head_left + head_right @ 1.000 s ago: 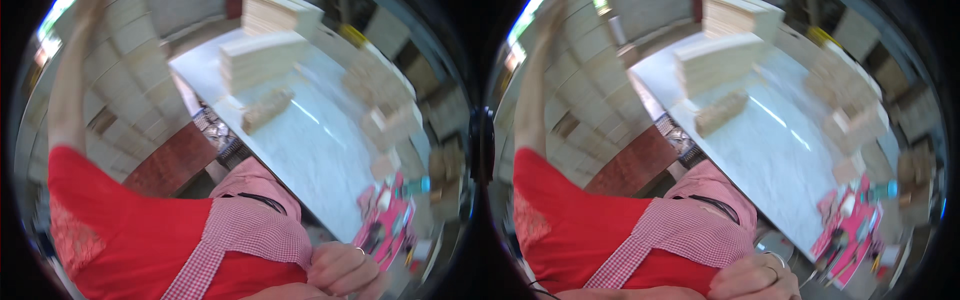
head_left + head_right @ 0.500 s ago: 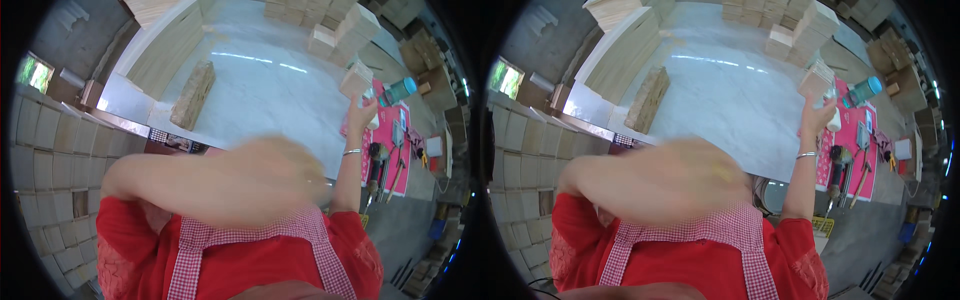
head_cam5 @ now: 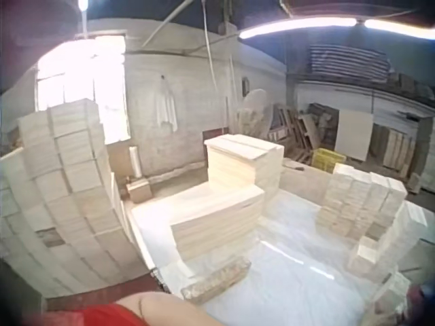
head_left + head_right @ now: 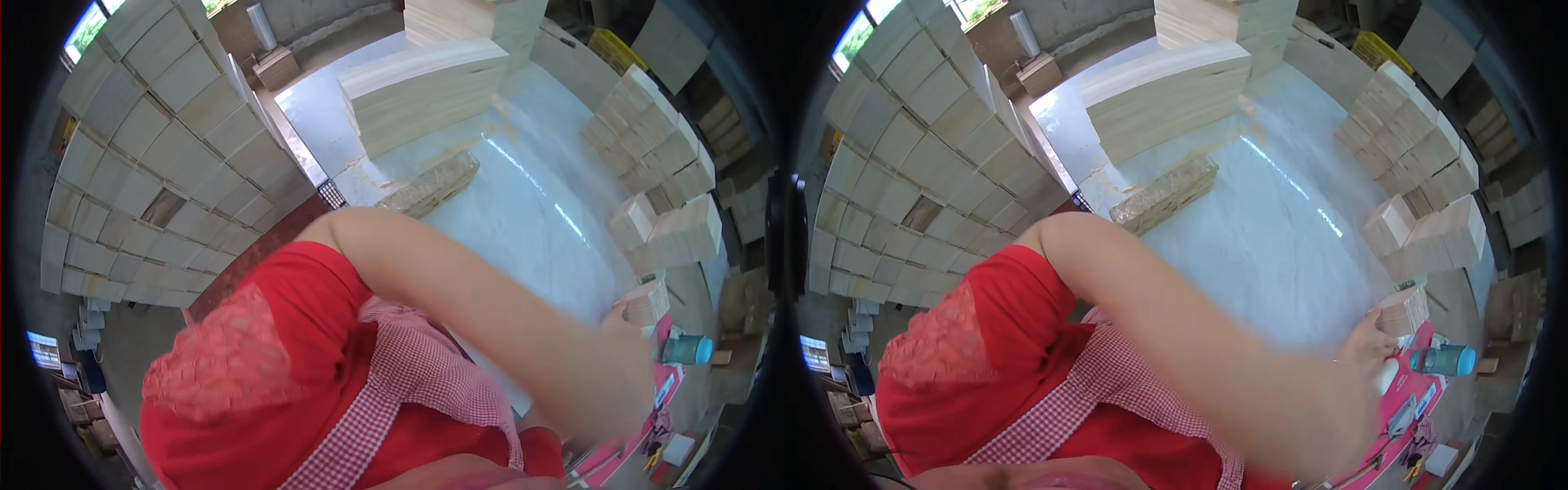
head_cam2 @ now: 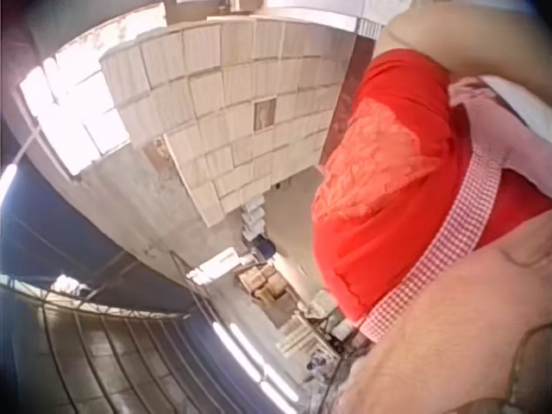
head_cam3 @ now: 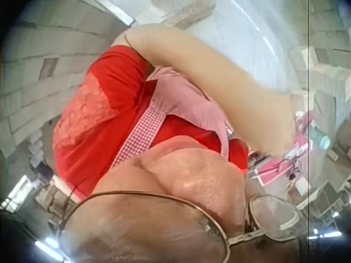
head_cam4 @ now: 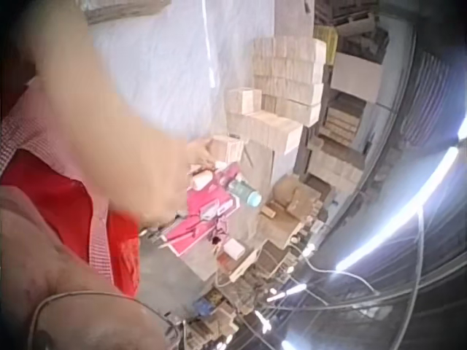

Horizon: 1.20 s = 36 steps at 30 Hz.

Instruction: The user is assembling wooden boxes by gluing pieces together and then securing them with a nail gun.

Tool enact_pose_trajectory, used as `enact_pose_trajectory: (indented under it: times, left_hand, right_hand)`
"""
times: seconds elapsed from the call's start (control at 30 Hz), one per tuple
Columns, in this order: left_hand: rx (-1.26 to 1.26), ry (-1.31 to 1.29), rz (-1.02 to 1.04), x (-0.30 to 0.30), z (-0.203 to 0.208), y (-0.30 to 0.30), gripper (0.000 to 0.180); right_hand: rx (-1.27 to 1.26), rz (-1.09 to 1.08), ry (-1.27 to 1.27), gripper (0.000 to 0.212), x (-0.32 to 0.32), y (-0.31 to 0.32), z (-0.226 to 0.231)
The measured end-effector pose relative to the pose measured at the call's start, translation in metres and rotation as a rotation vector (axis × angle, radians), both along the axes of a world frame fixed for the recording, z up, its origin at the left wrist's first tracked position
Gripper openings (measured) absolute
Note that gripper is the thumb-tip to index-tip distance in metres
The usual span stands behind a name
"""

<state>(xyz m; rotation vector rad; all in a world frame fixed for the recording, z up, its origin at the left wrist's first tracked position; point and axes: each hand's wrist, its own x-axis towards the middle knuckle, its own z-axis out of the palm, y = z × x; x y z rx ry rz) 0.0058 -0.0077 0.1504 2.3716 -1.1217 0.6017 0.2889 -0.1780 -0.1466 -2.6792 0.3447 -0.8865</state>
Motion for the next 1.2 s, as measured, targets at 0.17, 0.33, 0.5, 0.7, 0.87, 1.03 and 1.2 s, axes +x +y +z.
enact_pose_trajectory:
  times: [0.17,0.33,0.5,0.7,0.87,1.03,1.2]
  left_hand:
    - [0.125,-0.071,1.011,0.030,-0.031,0.235,0.059]
    - [0.308,0.633,1.672,-0.002,-0.041,0.394,0.112]
    - [0.165,0.770,1.728,-0.007,-0.062,0.441,0.119]
    - [0.138,0.757,1.676,-0.015,-0.061,0.451,0.113]
    - [0.269,0.142,1.445,-0.042,-0.042,0.367,0.085]
    - [0.235,0.292,0.813,-0.069,-0.102,0.252,0.086]
    - [0.376,0.516,0.665,-0.089,-0.159,0.206,0.088]
  right_hand:
    - [0.092,0.007,0.110,0.097,0.000,-0.009,0.007]
    - [0.088,0.065,-0.193,0.094,-0.001,-0.021,0.019]
    - [0.520,0.559,-0.151,0.086,-0.058,-0.008,0.047]
    - [0.642,0.871,0.066,0.085,-0.141,0.008,0.067]
    - [0.955,1.191,0.238,0.085,-0.172,0.013,0.063]
    - [1.122,1.243,0.508,0.088,-0.202,0.006,0.057]
    - [1.188,1.369,0.478,0.097,-0.224,-0.005,0.077]
